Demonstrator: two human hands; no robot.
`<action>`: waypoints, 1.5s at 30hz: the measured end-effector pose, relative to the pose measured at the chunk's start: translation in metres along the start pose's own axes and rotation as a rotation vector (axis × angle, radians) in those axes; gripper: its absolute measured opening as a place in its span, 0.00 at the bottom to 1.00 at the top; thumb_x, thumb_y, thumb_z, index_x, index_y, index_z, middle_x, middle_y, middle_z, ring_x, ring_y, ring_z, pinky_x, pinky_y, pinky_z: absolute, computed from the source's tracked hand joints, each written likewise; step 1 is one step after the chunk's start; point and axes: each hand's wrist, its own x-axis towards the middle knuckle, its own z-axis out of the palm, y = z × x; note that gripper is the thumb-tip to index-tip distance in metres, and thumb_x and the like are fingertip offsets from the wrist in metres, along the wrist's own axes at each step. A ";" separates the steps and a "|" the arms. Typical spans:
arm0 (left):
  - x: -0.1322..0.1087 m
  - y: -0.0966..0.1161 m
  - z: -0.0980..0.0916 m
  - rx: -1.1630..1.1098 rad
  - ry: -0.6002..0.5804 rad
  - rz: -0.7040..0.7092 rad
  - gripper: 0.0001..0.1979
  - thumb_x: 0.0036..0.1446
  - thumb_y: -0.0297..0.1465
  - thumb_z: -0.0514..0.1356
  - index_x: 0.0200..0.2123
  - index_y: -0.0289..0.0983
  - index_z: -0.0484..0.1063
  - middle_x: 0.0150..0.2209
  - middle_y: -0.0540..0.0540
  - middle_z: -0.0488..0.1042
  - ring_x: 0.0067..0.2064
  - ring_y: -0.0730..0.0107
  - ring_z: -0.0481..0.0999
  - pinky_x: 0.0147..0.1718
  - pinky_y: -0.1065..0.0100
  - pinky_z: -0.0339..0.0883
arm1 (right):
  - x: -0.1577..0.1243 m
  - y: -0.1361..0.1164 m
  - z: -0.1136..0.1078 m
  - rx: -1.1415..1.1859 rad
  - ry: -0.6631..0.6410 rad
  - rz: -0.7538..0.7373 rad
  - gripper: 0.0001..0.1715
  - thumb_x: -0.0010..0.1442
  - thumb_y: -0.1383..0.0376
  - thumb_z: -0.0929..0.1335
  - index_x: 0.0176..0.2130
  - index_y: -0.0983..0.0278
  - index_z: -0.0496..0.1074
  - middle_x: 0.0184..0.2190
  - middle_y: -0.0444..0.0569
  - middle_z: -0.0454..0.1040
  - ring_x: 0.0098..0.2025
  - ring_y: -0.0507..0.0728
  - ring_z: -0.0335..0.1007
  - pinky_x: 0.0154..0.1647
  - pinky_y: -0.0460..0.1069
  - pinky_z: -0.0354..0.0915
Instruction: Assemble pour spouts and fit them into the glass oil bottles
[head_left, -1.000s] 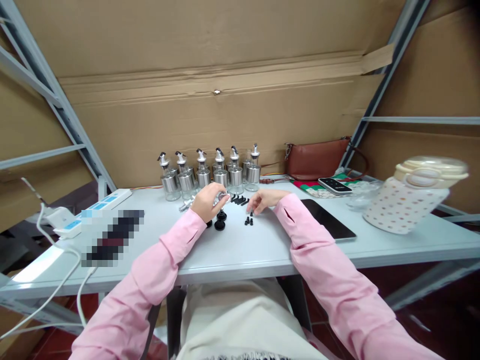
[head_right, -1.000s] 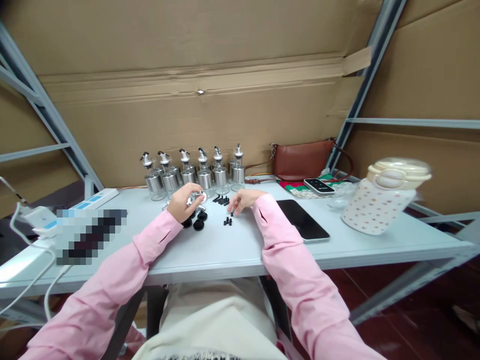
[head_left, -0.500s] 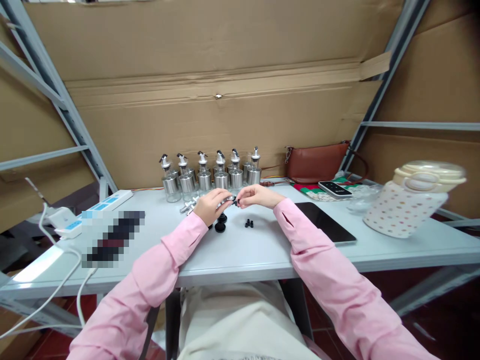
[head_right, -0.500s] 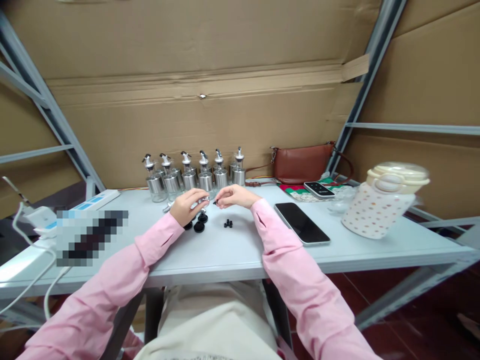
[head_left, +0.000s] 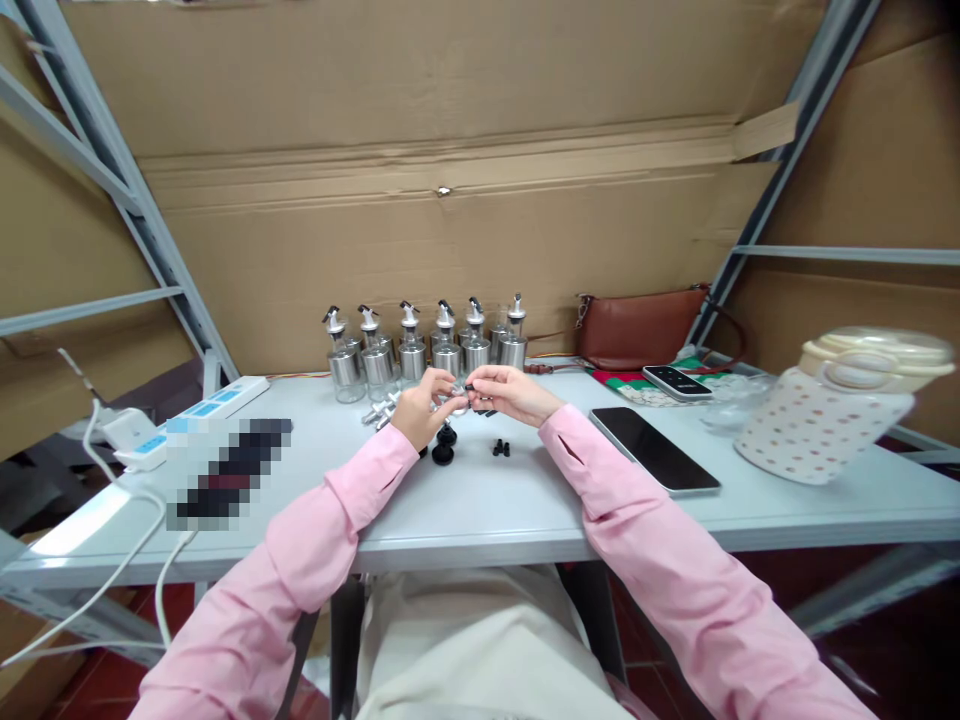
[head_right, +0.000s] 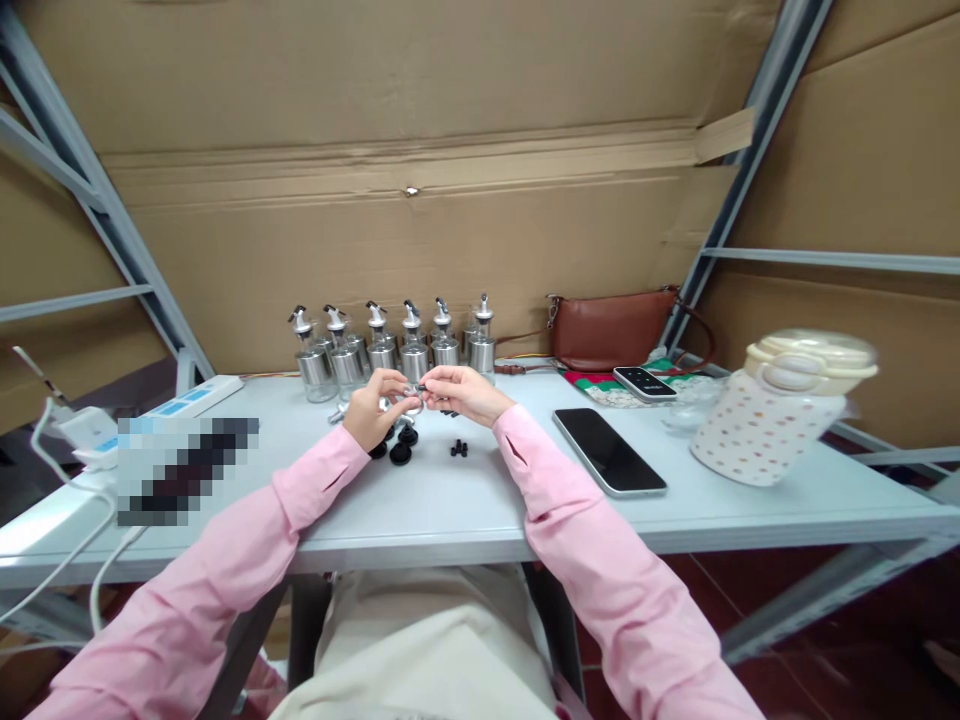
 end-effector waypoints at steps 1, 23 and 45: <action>0.000 0.000 0.000 -0.005 -0.008 0.009 0.15 0.52 0.38 0.60 0.38 0.36 0.61 0.30 0.49 0.76 0.28 0.76 0.74 0.29 0.73 0.69 | 0.000 0.000 0.000 0.001 -0.002 0.000 0.15 0.45 0.62 0.74 0.32 0.68 0.71 0.25 0.45 0.74 0.29 0.47 0.69 0.37 0.46 0.65; -0.002 -0.003 0.000 0.177 -0.061 0.144 0.11 0.55 0.38 0.57 0.39 0.38 0.65 0.33 0.48 0.77 0.35 0.71 0.77 0.35 0.70 0.67 | -0.002 -0.001 0.003 0.004 -0.038 0.023 0.16 0.42 0.61 0.75 0.30 0.67 0.71 0.22 0.43 0.71 0.27 0.47 0.68 0.35 0.46 0.64; -0.002 0.001 0.000 0.279 0.025 0.278 0.11 0.57 0.38 0.55 0.36 0.36 0.68 0.30 0.48 0.77 0.31 0.72 0.75 0.36 0.68 0.65 | -0.002 -0.001 0.003 0.030 -0.046 0.031 0.14 0.43 0.63 0.74 0.30 0.68 0.72 0.24 0.44 0.72 0.27 0.47 0.68 0.31 0.43 0.63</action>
